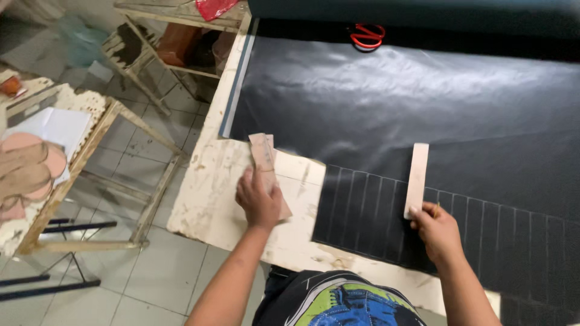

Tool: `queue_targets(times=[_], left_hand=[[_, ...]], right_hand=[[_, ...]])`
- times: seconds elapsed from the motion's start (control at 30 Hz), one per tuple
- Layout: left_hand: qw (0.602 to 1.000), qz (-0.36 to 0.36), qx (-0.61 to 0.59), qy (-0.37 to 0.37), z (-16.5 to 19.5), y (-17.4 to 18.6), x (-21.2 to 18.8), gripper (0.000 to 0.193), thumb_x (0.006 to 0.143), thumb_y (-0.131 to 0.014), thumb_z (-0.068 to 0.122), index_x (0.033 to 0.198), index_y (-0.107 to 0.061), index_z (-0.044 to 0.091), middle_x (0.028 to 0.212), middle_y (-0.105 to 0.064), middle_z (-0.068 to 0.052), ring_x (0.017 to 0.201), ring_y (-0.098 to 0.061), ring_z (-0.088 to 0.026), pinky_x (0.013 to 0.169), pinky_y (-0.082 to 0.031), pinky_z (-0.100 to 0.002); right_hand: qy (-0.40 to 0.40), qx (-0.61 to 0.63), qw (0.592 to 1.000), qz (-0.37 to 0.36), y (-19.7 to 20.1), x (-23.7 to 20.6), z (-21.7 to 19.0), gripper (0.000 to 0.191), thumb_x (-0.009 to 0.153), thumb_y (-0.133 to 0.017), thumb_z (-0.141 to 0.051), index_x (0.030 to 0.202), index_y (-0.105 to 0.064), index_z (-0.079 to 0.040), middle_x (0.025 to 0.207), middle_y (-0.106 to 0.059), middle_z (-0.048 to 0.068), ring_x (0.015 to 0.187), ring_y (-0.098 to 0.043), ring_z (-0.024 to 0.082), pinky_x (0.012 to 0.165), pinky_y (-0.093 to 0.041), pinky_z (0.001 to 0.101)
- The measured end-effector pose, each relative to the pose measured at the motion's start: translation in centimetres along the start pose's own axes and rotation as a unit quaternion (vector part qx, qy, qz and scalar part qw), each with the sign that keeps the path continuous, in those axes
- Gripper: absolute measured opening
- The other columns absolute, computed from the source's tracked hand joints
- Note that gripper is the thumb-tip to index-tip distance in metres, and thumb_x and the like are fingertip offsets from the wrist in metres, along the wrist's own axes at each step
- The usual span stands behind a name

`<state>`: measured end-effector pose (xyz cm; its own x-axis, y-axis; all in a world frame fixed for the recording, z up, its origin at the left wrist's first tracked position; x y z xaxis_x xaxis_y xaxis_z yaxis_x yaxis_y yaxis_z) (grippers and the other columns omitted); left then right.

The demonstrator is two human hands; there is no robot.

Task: The person uses a ruler and pencil to draw straight lines on a large black sheet of material. They then place several small wooden pieces on the sheet and trace their outlines with the pencil.

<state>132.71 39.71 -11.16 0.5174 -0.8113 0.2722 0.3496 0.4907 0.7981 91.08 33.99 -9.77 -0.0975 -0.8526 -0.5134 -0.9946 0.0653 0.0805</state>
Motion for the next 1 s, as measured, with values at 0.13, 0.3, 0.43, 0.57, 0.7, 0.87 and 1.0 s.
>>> queue_targets(times=[0.13, 0.3, 0.43, 0.57, 0.7, 0.87, 1.0], left_hand=[[0.991, 0.022, -0.102, 0.086, -5.7, -0.7, 7.1, 0.073, 0.084, -0.072, 0.026, 0.146, -0.043, -0.001, 0.149, -0.046, -0.024, 0.138, -0.042, -0.042, 0.117, -0.031, -0.051], [0.936, 0.034, -0.247, 0.249, -6.9, -3.8, 12.8, 0.064, 0.091, -0.074, 0.026, 0.139, -0.045, -0.004, 0.136, -0.057, -0.022, 0.125, -0.056, -0.034, 0.108, -0.042, -0.042], [0.856, -0.008, -0.414, 0.309, -5.8, -4.3, 13.3, 0.059, 0.095, -0.072, 0.020, 0.135, -0.044, -0.012, 0.131, -0.060, -0.025, 0.115, -0.064, -0.032, 0.098, -0.051, -0.041], [0.814, -0.026, -0.480, 0.327, -2.4, -4.3, 12.1, 0.066, 0.091, -0.069, 0.019, 0.139, -0.031, -0.006, 0.119, -0.066, -0.018, 0.109, -0.066, -0.026, 0.095, -0.053, -0.035], [0.981, 0.035, -0.180, 0.059, 2.3, -2.5, 7.7, 0.056, 0.100, -0.074, 0.018, 0.136, -0.044, -0.013, 0.124, -0.058, -0.026, 0.107, -0.058, -0.031, 0.093, -0.047, -0.041], [0.927, -0.256, -0.274, 0.019, 10.0, -3.7, -1.8, 0.048, 0.099, -0.064, 0.027, 0.137, -0.056, -0.002, 0.124, -0.065, -0.014, 0.103, -0.064, -0.019, 0.091, -0.052, -0.031], [0.841, -0.339, -0.361, 0.218, 14.3, -5.3, -7.6, 0.064, 0.088, -0.071, 0.027, 0.139, -0.045, -0.003, 0.119, -0.058, -0.010, 0.100, -0.060, -0.016, 0.080, -0.054, -0.032]], right_hand=[[0.069, -0.020, 0.995, 0.068, -4.4, 0.9, -1.7, 0.037, 0.092, -0.072, -0.019, 0.125, -0.064, -0.002, 0.095, -0.069, 0.003, 0.067, -0.059, 0.007, 0.061, -0.046, 0.0188], [0.082, -0.015, 0.963, 0.256, 0.2, -1.4, 0.2, 0.042, 0.095, -0.072, -0.016, 0.130, -0.060, 0.002, 0.110, -0.068, 0.007, 0.083, -0.067, 0.014, 0.070, -0.054, 0.0216], [0.066, 0.063, 0.894, 0.439, 7.5, -4.8, 3.6, 0.042, 0.092, -0.072, -0.008, 0.129, -0.057, 0.005, 0.108, -0.065, 0.010, 0.082, -0.066, 0.016, 0.064, -0.056, 0.0240], [-0.011, 0.176, 0.839, 0.516, 13.8, -7.7, 6.1, 0.038, 0.099, -0.070, -0.009, 0.127, -0.058, 0.015, 0.102, -0.065, 0.018, 0.071, -0.067, 0.018, 0.055, -0.046, 0.0295], [0.040, 0.193, 0.849, 0.491, 17.3, -9.0, 6.3, 0.046, 0.094, -0.072, -0.010, 0.132, -0.055, 0.009, 0.115, -0.063, 0.015, 0.069, -0.069, 0.017, 0.051, -0.042, 0.0284], [0.012, -0.050, 0.823, 0.566, 22.4, -10.4, 4.3, 0.059, 0.081, -0.080, -0.013, 0.130, -0.052, 0.006, 0.134, -0.044, 0.024, 0.096, -0.068, 0.031, 0.069, -0.063, 0.0307], [-0.111, -0.204, 0.804, 0.547, 26.4, -11.1, 4.6, 0.080, 0.078, -0.091, -0.037, 0.130, -0.052, 0.009, 0.130, -0.052, 0.031, 0.107, -0.062, 0.045, 0.085, -0.053, 0.0476]])
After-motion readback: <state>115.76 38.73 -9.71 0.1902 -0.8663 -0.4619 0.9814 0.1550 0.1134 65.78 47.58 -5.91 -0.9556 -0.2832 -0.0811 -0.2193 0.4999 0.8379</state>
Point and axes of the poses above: each hand's wrist, its own x-axis towards the middle knuckle, its own y-axis out of the back of the hand, z = x × y, the point moved 2 cm from there along x, towards the middle knuckle
